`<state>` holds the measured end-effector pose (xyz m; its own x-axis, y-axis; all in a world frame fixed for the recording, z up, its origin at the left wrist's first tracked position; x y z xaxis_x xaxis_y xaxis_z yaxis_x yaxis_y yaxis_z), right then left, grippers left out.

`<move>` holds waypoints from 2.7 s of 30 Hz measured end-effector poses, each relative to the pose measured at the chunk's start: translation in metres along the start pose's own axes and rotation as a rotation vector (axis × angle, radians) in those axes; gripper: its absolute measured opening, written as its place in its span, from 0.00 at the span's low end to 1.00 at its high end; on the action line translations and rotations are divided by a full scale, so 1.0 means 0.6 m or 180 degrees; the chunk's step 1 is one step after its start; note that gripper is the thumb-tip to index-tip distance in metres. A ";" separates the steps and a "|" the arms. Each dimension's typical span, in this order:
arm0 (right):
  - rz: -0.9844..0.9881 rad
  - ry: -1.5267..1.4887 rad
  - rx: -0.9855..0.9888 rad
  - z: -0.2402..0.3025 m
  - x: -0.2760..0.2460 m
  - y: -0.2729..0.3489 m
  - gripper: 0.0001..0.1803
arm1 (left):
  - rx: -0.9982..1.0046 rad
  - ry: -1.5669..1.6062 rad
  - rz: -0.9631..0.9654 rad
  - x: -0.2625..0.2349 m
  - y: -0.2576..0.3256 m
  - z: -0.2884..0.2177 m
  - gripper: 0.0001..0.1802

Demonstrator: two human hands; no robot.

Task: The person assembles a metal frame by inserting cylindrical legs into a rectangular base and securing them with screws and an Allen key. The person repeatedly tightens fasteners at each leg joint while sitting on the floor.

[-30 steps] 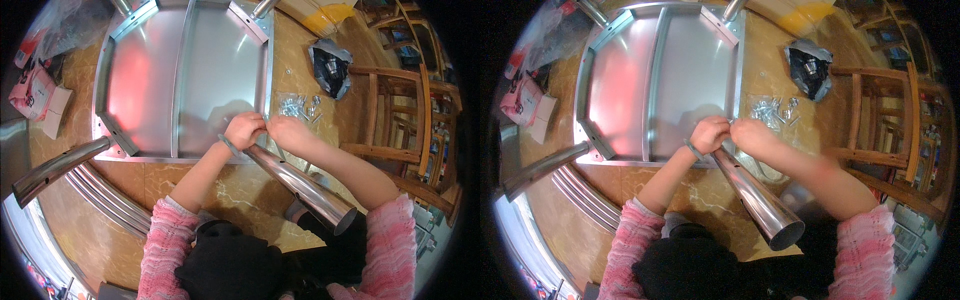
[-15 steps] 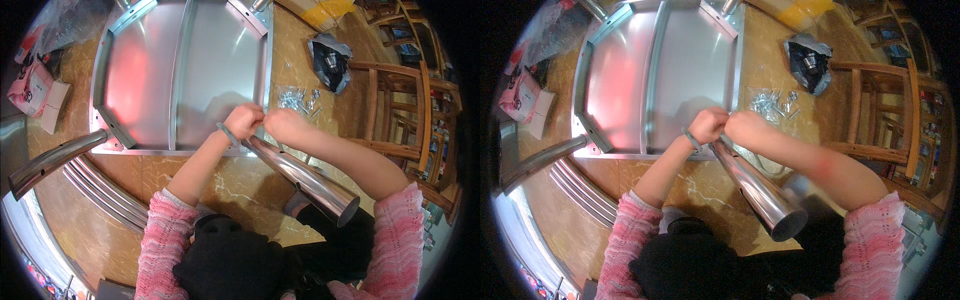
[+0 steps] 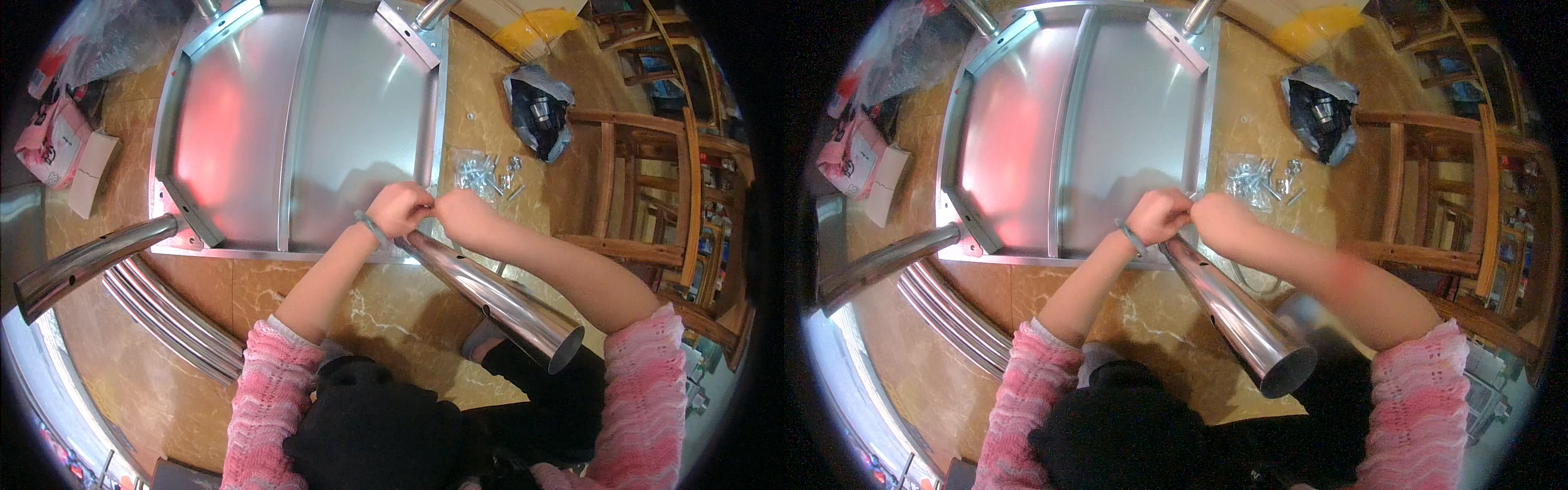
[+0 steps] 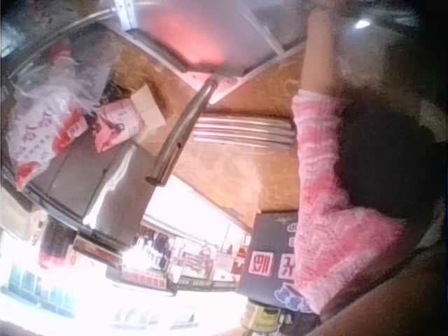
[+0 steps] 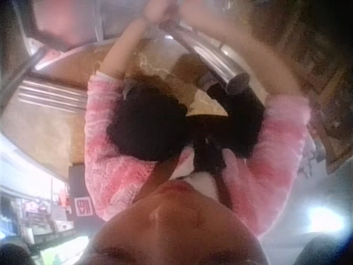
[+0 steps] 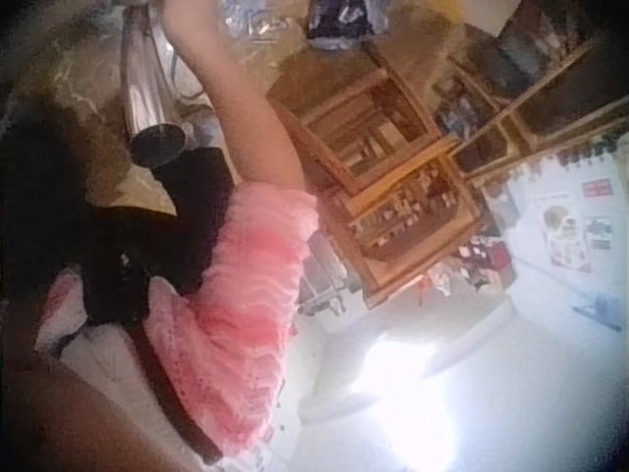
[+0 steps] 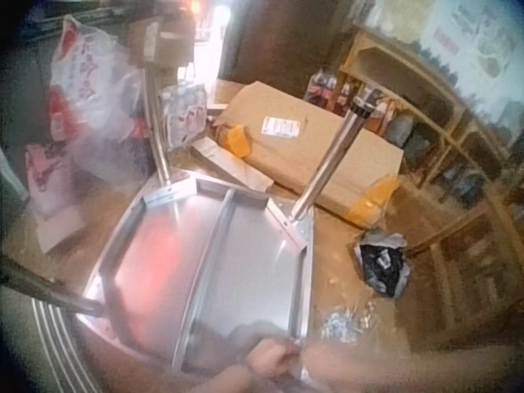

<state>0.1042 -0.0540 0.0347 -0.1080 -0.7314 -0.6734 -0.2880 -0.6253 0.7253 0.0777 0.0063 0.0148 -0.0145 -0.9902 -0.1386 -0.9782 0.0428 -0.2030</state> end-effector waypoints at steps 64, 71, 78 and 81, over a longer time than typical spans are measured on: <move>-0.0690 -0.0012 -0.0160 -0.007 -0.023 0.005 0.18 | 0.0144 -0.0225 -0.0263 -0.005 0.009 0.009 0.05; -0.0090 -0.0194 0.0371 -0.010 0.007 0.003 0.09 | 0.0417 0.0107 -0.0615 -0.011 0.008 -0.004 0.08; -0.0585 0.0865 -0.0535 0.016 -0.016 0.010 0.13 | 0.0460 -0.0022 -0.0374 -0.007 0.004 -0.004 0.07; 0.0478 -0.1500 0.0276 -0.024 0.018 -0.014 0.12 | 0.0085 0.0202 -0.0433 -0.007 0.010 0.007 0.06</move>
<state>0.1192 -0.0609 0.0233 -0.5665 -0.5965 -0.5685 -0.3123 -0.4830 0.8180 0.0726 0.0113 0.0098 0.1040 -0.9935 -0.0466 -0.9662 -0.0898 -0.2416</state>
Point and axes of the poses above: each hand's wrist, its own y-axis away from the middle knuckle, its own x-axis out of the palm, z = x × y, the point moved 8 cm from there along -y, towards the middle knuckle, and after that the axes turned 13 degrees about y, right-handed, at the moved point
